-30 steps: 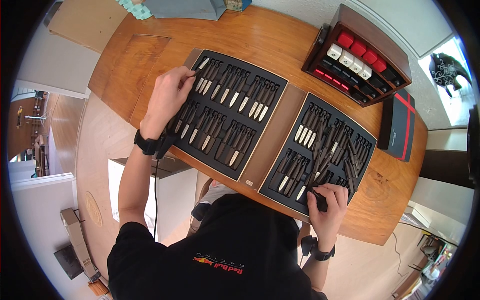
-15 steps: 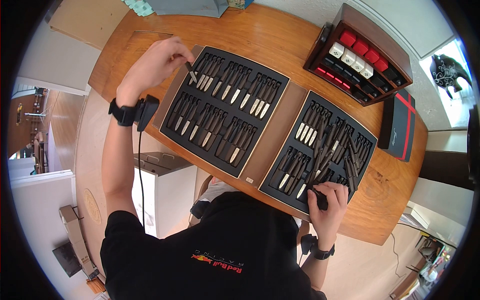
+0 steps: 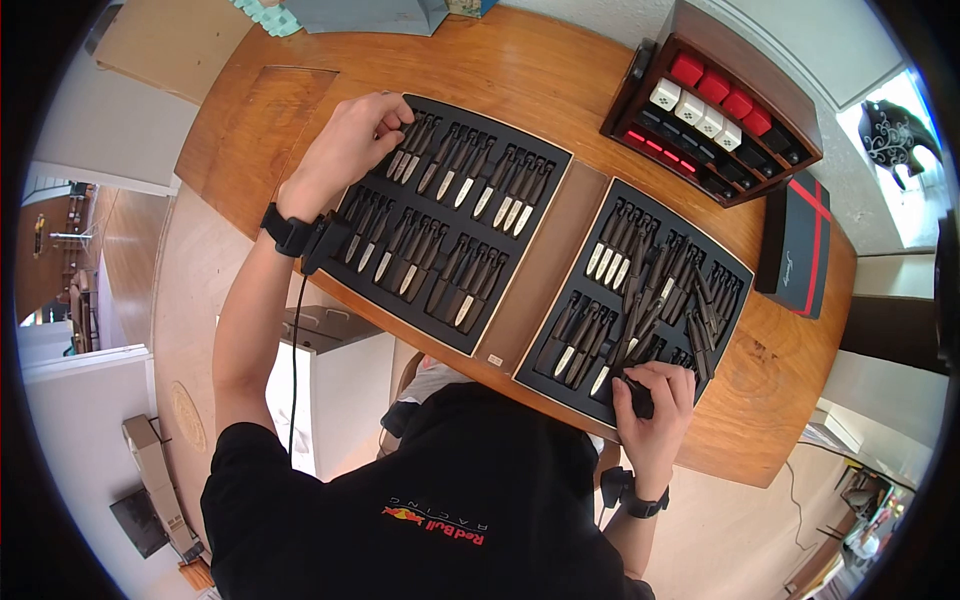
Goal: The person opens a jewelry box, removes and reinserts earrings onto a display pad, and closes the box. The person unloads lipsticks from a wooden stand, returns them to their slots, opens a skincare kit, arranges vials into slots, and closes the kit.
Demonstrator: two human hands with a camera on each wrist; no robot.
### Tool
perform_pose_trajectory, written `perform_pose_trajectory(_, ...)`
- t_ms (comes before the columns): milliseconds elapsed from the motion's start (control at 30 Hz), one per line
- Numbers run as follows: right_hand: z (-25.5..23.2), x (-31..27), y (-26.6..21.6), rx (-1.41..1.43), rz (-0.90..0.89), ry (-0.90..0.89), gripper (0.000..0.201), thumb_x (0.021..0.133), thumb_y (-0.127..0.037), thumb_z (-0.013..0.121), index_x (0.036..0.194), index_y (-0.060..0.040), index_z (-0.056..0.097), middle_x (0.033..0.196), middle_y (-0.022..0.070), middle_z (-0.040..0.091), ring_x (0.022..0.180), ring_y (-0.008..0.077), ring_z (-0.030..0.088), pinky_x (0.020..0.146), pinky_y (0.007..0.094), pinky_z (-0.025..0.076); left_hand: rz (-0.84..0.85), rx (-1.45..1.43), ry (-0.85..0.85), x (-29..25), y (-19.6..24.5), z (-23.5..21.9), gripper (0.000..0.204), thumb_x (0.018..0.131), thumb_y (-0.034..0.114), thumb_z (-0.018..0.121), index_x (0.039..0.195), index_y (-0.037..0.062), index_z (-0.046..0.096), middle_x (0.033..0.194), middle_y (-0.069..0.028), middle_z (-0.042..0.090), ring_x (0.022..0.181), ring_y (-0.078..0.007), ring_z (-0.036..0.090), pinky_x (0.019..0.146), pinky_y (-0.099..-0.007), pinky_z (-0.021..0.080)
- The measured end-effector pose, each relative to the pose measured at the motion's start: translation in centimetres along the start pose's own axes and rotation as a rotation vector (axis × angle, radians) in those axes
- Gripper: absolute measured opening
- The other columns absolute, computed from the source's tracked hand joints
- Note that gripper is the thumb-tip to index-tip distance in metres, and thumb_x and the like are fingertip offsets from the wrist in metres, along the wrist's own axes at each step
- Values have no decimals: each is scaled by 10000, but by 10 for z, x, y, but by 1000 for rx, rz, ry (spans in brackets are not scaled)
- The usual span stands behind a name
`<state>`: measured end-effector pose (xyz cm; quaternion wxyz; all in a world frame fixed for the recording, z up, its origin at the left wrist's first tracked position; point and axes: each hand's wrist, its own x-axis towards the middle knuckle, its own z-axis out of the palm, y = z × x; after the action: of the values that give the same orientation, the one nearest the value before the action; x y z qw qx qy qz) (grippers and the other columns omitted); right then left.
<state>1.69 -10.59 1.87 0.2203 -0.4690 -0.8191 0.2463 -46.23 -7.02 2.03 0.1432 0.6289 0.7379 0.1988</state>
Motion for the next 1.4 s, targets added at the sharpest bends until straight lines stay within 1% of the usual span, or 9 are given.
perform_pose_trajectory(267, 0, 1, 0, -6, 6, -12, 221, 795, -84, 872, 975, -77, 742, 1022, 65, 674, 959, 286, 599, 837, 411, 486, -145, 71, 115, -10, 7, 11, 200, 939, 60, 730, 1122, -20, 740, 840, -158, 734, 770, -270, 726, 749, -377, 587)
perform_pose_trajectory(500, 0, 1, 1, 0, 5, -6, 222, 792, -84, 874, 973, -77, 745, 1017, 69, 671, 952, 284, 595, 830, 409, 482, -99, 121, 101, -12, 4, 10, 177, 936, 58, 737, 1095, -20, 756, 862, -164, 713, 783, -292, 713, 749, -394, 576)
perform_pose_trajectory(567, 0, 1, 2, 1, 5, -10, 221, 792, -83, 875, 972, -77, 746, 1016, 69, 671, 949, 284, 595, 829, 409, 482, -9, 105, 47, -19, 8, 3, 232, 952, 53, 738, 1173, -8, 770, 917, -159, 687, 814, -288, 693, 767, -408, 556)
perform_pose_trajectory(667, 0, 1, 1, 3, 14, -14, 220, 792, -82, 875, 972, -81, 747, 1014, 65, 669, 945, 283, 593, 824, 409, 481, 10, 164, -52, -28, 5, -5, 301, 975, 120, 744, 1268, 65, 784, 1001, -128, 671, 878, -289, 696, 816, -423, 568)
perform_pose_trajectory(800, 0, 1, 1, -1, 11, -14, 222, 789, -79, 877, 971, -87, 750, 1017, 64, 671, 948, 284, 596, 819, 408, 483, -20, 140, -137, -28, -5, -12, 379, 966, 163, 765, 1342, 116, 766, 995, -110, 637, 898, -260, 656, 851, -405, 558)
perform_pose_trajectory(867, 0, 1, 2, -4, 19, -13, 224, 787, -79, 878, 970, -89, 750, 1018, 64, 672, 949, 284, 597, 818, 408, 483, 27, 18, -182, -25, -20, -13, 456, 946, 125, 784, 1399, 127, 732, 959, -64, 544, 863, -211, 544, 827, -387, 509)
perform_pose_trajectory(1067, -2, 2, 1, 15, 74, -34, 221, 784, -76, 878, 963, -89, 750, 1010, 62, 676, 935, 283, 601, 817, 404, 482, -82, -190, -256, -20, -38, -14, 486, 942, 154, 802, 1421, 162, 719, 946, -1, 514, 856, -158, 495, 820, -320, 456)
perform_pose_trajectory(1233, -2, 2, 1, 15, 63, -31, 223, 777, -70, 879, 955, -89, 747, 997, 55, 675, 924, 275, 600, 811, 398, 476, -106, -210, -193, -20, -39, -9, 456, 943, 148, 803, 1392, 202, 744, 888, -6, 501, 810, -153, 496, 772, -347, 479)
perform_pose_trajectory(1400, -2, 4, 1, 20, 75, -43, 227, 768, -67, 881, 952, -94, 750, 988, 49, 678, 917, 271, 606, 805, 396, 475, 16, -21, -186, -17, -28, -12, 438, 910, 126, 814, 1345, 132, 761, 886, -62, 514, 808, -215, 515, 772, -372, 485)
